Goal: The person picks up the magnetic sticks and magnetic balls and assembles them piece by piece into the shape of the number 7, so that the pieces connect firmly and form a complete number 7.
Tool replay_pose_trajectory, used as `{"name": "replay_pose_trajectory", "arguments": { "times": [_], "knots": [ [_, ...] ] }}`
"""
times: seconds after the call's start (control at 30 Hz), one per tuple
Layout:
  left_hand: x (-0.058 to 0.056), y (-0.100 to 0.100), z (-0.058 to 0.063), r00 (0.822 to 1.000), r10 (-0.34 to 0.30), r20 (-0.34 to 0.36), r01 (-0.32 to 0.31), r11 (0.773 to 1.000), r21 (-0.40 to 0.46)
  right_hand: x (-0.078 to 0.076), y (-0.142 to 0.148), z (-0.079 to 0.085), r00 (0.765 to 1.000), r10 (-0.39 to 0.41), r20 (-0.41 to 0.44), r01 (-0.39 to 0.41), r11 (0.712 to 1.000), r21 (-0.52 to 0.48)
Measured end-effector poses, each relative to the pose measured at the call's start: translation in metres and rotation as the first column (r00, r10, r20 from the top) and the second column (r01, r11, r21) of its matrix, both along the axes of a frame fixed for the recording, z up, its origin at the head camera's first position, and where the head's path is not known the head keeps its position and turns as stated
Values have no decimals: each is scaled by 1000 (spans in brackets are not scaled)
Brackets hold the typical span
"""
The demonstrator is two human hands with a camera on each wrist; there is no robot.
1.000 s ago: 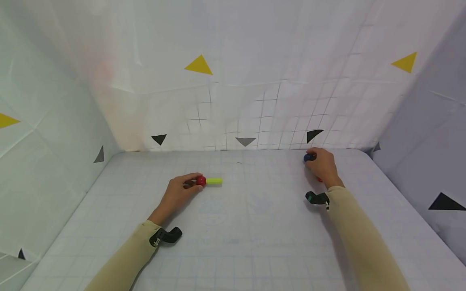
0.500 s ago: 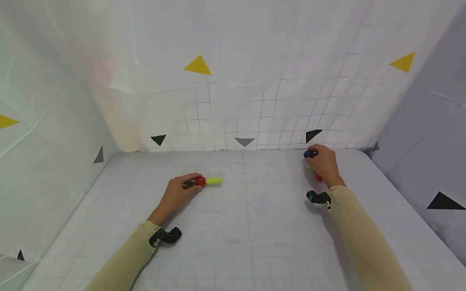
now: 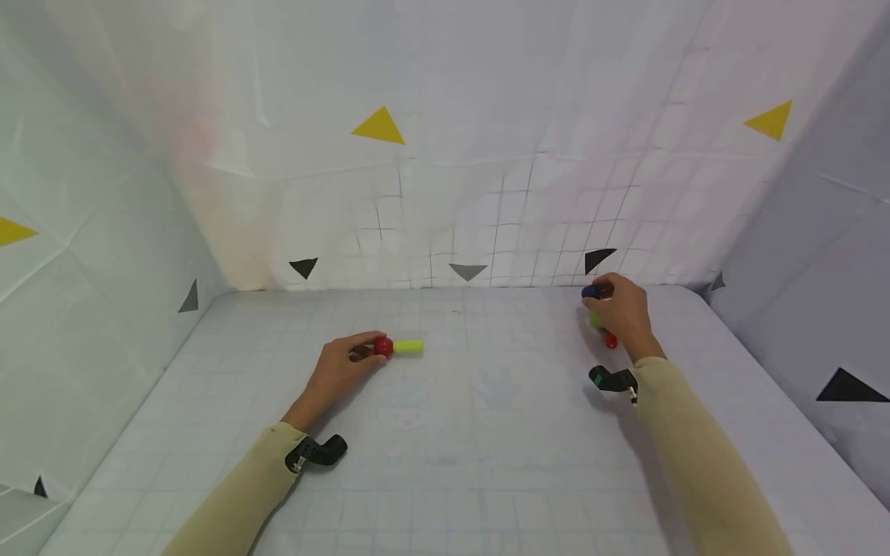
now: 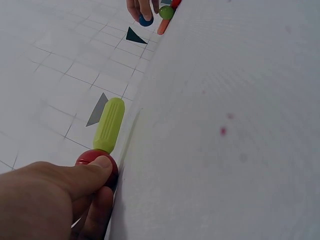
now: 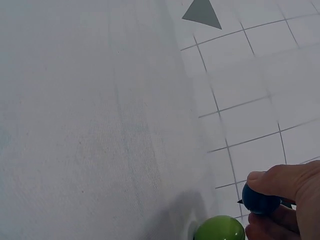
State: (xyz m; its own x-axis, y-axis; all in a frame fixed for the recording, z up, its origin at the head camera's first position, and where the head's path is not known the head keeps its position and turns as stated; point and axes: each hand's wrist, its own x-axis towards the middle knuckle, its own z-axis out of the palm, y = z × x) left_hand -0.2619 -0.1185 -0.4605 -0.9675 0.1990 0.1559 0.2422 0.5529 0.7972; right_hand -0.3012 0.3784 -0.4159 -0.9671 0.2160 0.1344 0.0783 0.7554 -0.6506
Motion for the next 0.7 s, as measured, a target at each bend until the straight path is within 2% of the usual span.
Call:
{"name": "replay_pose_trajectory", "arguments": {
  "times": [0.2,0.7],
  "knots": [
    [0,-1,0,1000,-3,-8,3,1000,0,1,-1,2,1000,-12,16,12,1000,-21],
    [1,0,2,1000,-1,5,1,1000,4,7,-10,5,1000,-12,-15,12,999,-32]
  ]
}}
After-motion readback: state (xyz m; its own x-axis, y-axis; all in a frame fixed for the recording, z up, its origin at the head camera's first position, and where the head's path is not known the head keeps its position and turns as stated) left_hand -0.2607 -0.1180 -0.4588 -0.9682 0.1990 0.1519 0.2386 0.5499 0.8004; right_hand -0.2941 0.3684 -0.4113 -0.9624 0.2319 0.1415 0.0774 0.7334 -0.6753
